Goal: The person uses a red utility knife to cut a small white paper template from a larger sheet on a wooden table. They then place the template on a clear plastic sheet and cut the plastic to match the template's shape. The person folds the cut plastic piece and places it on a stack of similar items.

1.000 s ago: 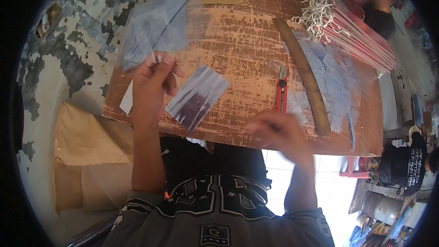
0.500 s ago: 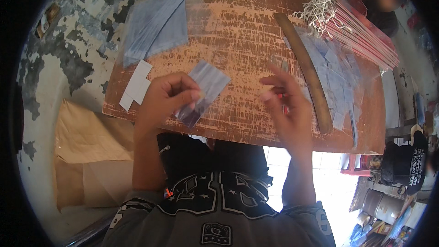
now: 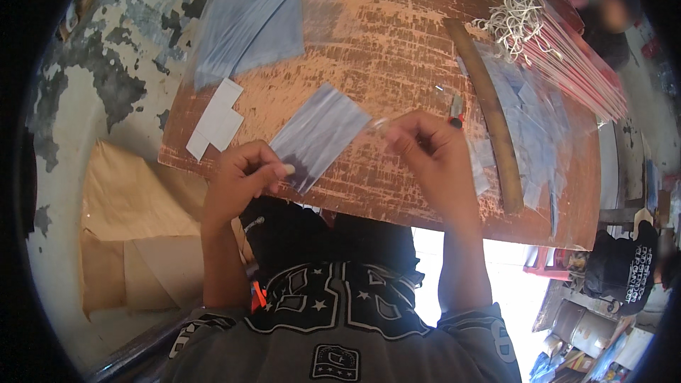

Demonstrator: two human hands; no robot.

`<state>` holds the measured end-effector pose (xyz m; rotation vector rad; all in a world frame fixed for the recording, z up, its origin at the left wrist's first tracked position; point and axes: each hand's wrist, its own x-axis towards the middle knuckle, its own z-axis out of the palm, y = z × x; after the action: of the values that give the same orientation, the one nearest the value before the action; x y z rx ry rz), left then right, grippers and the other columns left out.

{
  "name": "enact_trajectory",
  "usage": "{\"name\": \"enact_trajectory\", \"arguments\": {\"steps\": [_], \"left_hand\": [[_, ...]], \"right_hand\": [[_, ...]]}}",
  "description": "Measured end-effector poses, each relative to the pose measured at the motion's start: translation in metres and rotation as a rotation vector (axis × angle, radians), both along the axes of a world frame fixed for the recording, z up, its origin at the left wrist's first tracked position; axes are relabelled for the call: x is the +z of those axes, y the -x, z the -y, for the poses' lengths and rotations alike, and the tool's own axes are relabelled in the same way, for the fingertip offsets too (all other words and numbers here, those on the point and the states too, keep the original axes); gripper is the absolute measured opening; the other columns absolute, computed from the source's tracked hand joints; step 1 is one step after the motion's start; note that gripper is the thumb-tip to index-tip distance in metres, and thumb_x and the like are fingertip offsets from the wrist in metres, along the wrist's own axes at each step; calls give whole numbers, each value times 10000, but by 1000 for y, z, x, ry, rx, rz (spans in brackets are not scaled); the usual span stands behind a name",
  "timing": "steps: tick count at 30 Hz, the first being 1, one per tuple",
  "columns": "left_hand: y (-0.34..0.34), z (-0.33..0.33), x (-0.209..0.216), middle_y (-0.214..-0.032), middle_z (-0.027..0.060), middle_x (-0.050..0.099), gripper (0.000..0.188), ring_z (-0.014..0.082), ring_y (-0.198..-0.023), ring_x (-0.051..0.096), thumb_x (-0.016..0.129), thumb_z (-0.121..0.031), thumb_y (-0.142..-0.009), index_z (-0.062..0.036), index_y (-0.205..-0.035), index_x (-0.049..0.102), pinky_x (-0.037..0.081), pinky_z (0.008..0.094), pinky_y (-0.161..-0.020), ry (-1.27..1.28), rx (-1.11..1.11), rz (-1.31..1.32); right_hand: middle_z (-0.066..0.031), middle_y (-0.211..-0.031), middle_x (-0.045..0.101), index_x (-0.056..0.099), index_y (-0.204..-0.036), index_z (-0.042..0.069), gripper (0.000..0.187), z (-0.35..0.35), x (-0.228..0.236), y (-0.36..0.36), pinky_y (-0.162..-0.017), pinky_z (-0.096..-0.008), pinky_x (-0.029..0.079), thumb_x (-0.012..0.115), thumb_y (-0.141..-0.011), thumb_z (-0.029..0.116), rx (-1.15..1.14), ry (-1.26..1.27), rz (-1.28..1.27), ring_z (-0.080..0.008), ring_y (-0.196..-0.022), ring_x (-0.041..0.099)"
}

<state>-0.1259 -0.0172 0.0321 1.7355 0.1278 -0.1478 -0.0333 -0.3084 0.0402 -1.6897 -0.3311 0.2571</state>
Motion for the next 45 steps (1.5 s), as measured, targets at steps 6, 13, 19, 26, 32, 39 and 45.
{"name": "enact_trajectory", "arguments": {"steps": [6, 13, 19, 26, 32, 39, 45], "left_hand": [[24, -28, -23, -738, 16, 669, 193, 40, -572, 541, 654, -217, -1005, -29, -996, 690, 372, 187, -495, -18, 322, 18], [66, -18, -36, -905, 118, 716, 481, 132, -683, 686, 583, -277, -1044, 2, -1427, 495, 432, 188, -485, 314, 225, -168], [76, -1, -38, -978, 165, 705, 677, 168, -703, 695, 585, -267, -1041, -30, -1593, 273, 444, 188, -467, 546, 158, -182], [71, 7, -37, -989, 167, 720, 839, 157, -721, 690, 602, -262, -1036, -34, -1631, 55, 454, 196, -487, 660, 91, -174], [70, 8, -38, -980, 163, 717, 851, 152, -719, 680, 599, -258, -1038, -32, -1630, 31, 452, 196, -490, 674, 91, -172], [70, 9, -38, -980, 162, 714, 864, 149, -722, 675, 598, -259, -1040, -22, -1625, 8, 455, 196, -493, 681, 102, -164], [68, 11, -37, -975, 161, 711, 867, 148, -721, 673, 601, -253, -1039, -24, -1625, 5, 448, 191, -490, 693, 109, -164]], "right_hand": [[-9, -801, 684, 690, -987, 43, 150, -3, 8, -26, -595, -216, 436, 660, -1006, 189, -56, 5, -18, -58, -671, 574], [-3, -812, 696, 695, -971, 55, 196, -25, 9, -55, -588, -210, 427, 670, -996, 248, 228, 117, -124, -60, -670, 583], [9, -783, 695, 692, -941, 59, 212, -58, -10, -75, -564, -204, 421, 674, -993, 264, 404, 316, -134, -47, -648, 573], [-7, -762, 700, 683, -929, 45, 226, -74, -21, -76, -516, -215, 422, 680, -988, 263, 411, 344, -127, -53, -599, 562], [-4, -757, 686, 672, -965, 52, 193, -74, -20, -73, -514, -210, 418, 667, -1004, 241, 377, 336, -146, -48, -599, 551], [-11, -760, 693, 659, -995, 43, 169, -75, -24, -75, -497, -203, 417, 662, -1004, 212, 357, 294, -148, -44, -590, 551], [-59, -769, 723, 658, -974, 20, 129, -77, -29, -73, -471, -217, 417, 674, -969, 148, 312, 244, -172, -62, -565, 565]]}}
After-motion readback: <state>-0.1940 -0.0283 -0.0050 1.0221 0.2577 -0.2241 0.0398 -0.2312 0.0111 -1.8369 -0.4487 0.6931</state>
